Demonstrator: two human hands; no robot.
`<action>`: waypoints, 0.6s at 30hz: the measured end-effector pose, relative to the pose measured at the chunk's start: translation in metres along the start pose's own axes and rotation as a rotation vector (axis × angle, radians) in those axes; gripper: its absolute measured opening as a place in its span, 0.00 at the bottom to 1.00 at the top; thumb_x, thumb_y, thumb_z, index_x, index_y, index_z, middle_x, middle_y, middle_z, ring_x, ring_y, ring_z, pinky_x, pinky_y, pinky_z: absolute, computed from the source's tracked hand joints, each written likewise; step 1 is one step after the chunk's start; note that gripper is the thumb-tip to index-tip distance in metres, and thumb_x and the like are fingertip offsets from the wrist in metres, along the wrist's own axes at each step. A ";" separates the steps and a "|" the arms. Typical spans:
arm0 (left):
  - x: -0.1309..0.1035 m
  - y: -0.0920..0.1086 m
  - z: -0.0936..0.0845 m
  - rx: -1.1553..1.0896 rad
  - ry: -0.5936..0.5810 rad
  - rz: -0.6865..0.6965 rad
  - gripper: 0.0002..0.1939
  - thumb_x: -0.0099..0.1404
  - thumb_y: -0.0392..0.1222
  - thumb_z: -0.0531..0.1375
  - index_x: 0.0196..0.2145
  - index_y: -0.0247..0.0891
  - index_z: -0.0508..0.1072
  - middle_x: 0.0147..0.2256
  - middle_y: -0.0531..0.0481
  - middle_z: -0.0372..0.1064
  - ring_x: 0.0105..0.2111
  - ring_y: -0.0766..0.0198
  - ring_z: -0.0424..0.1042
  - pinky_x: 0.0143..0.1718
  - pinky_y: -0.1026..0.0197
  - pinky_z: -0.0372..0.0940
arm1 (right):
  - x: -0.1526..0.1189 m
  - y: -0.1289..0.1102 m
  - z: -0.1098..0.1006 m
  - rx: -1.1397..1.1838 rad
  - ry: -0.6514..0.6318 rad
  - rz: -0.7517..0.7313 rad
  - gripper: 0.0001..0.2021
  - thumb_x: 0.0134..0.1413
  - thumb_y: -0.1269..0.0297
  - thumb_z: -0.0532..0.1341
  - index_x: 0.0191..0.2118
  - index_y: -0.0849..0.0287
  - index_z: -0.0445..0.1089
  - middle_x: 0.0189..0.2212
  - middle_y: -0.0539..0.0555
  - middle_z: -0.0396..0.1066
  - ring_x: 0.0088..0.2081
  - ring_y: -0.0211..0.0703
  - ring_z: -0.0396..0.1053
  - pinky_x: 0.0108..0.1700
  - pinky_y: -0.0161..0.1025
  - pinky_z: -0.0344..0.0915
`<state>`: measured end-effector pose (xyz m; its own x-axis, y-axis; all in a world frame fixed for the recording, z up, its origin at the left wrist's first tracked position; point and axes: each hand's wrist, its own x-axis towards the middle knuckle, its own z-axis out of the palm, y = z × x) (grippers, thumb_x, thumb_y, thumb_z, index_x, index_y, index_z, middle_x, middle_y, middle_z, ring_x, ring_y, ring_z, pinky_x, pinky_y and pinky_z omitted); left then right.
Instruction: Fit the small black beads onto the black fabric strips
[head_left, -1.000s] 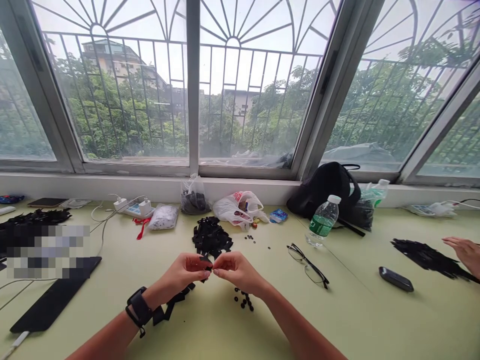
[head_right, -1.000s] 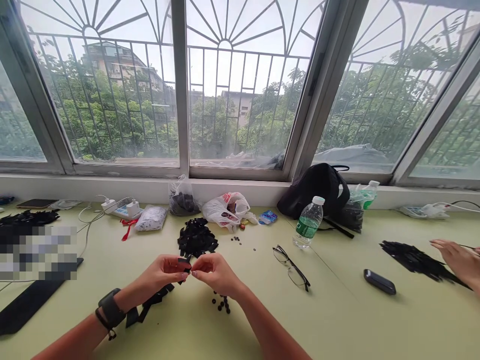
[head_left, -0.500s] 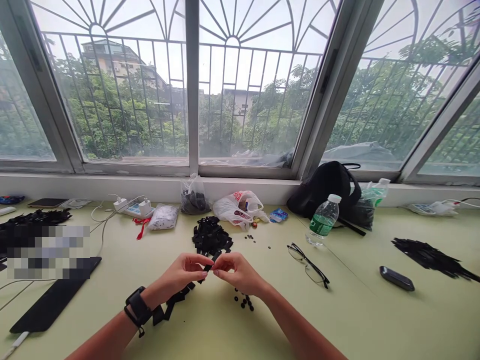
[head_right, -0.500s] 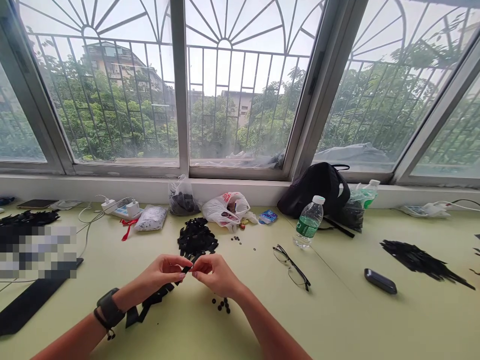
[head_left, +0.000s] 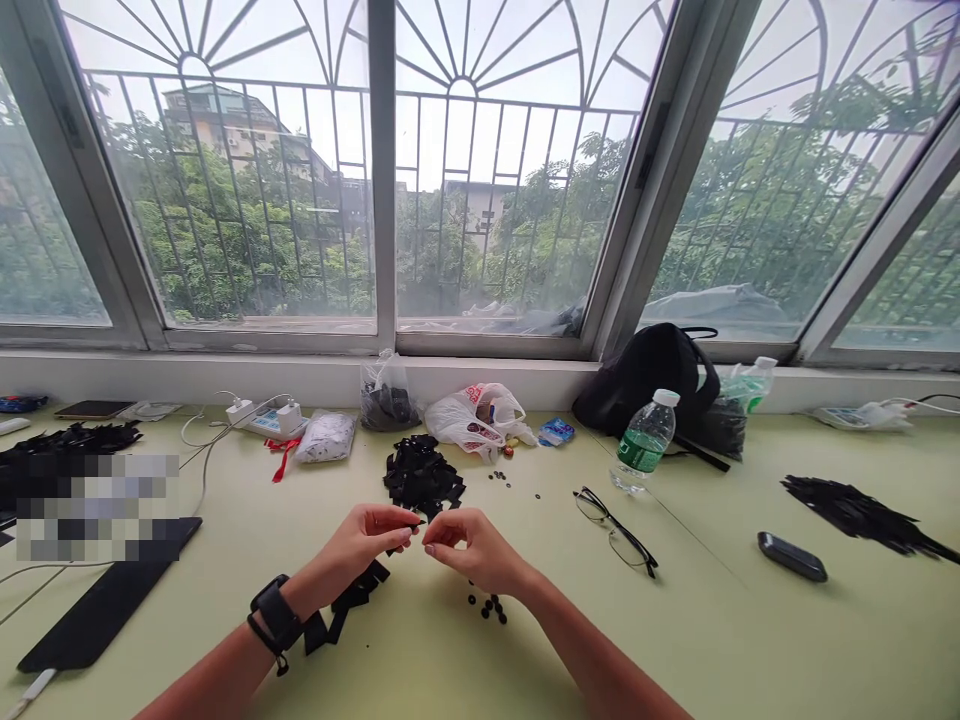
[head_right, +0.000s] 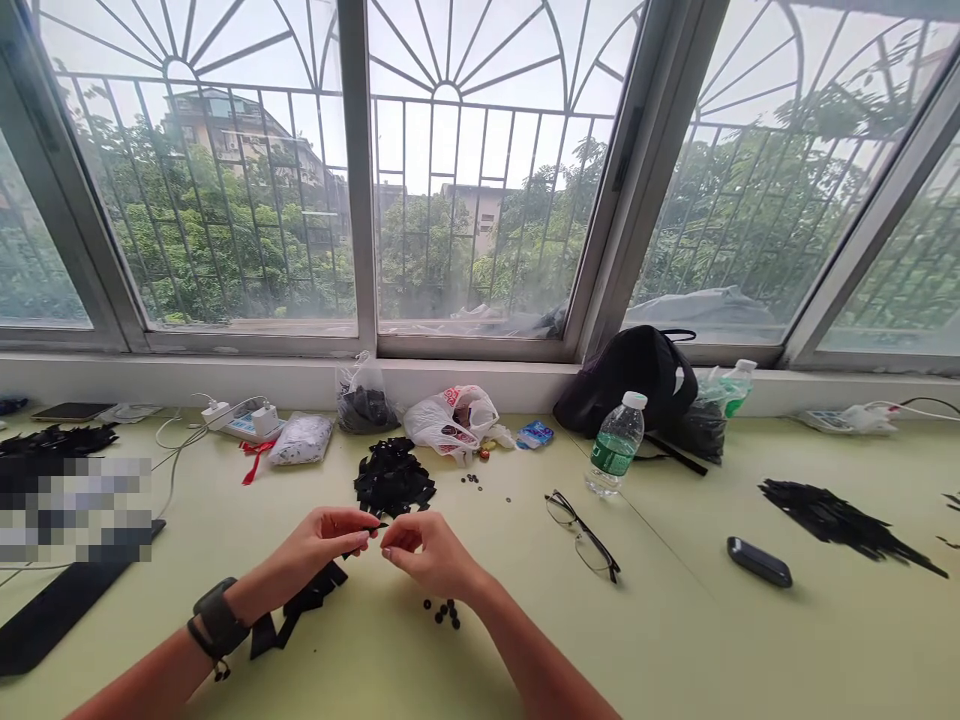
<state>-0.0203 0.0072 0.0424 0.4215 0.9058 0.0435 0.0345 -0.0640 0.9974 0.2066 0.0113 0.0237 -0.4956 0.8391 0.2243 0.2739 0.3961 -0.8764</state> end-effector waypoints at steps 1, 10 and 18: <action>0.000 -0.001 0.000 -0.008 0.003 -0.001 0.20 0.57 0.51 0.71 0.44 0.37 0.82 0.37 0.43 0.80 0.36 0.57 0.73 0.37 0.60 0.64 | 0.000 0.000 0.000 -0.001 -0.001 -0.001 0.08 0.56 0.60 0.65 0.36 0.58 0.79 0.30 0.53 0.77 0.31 0.41 0.71 0.36 0.36 0.68; 0.002 -0.008 -0.002 -0.019 0.017 0.000 0.15 0.59 0.49 0.70 0.39 0.35 0.82 0.34 0.43 0.80 0.34 0.58 0.73 0.38 0.60 0.64 | 0.000 -0.003 0.000 0.006 -0.016 0.004 0.06 0.55 0.66 0.64 0.36 0.59 0.79 0.30 0.53 0.76 0.30 0.40 0.69 0.35 0.36 0.67; 0.001 -0.011 -0.004 -0.053 -0.004 -0.008 0.19 0.55 0.47 0.73 0.43 0.36 0.82 0.42 0.42 0.80 0.39 0.57 0.75 0.41 0.60 0.65 | 0.000 -0.003 0.000 0.012 -0.014 0.005 0.06 0.54 0.68 0.63 0.36 0.60 0.79 0.30 0.53 0.76 0.30 0.40 0.68 0.36 0.35 0.66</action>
<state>-0.0238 0.0109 0.0316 0.4252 0.9044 0.0350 -0.0103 -0.0338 0.9994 0.2057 0.0097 0.0264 -0.5055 0.8358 0.2143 0.2661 0.3873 -0.8827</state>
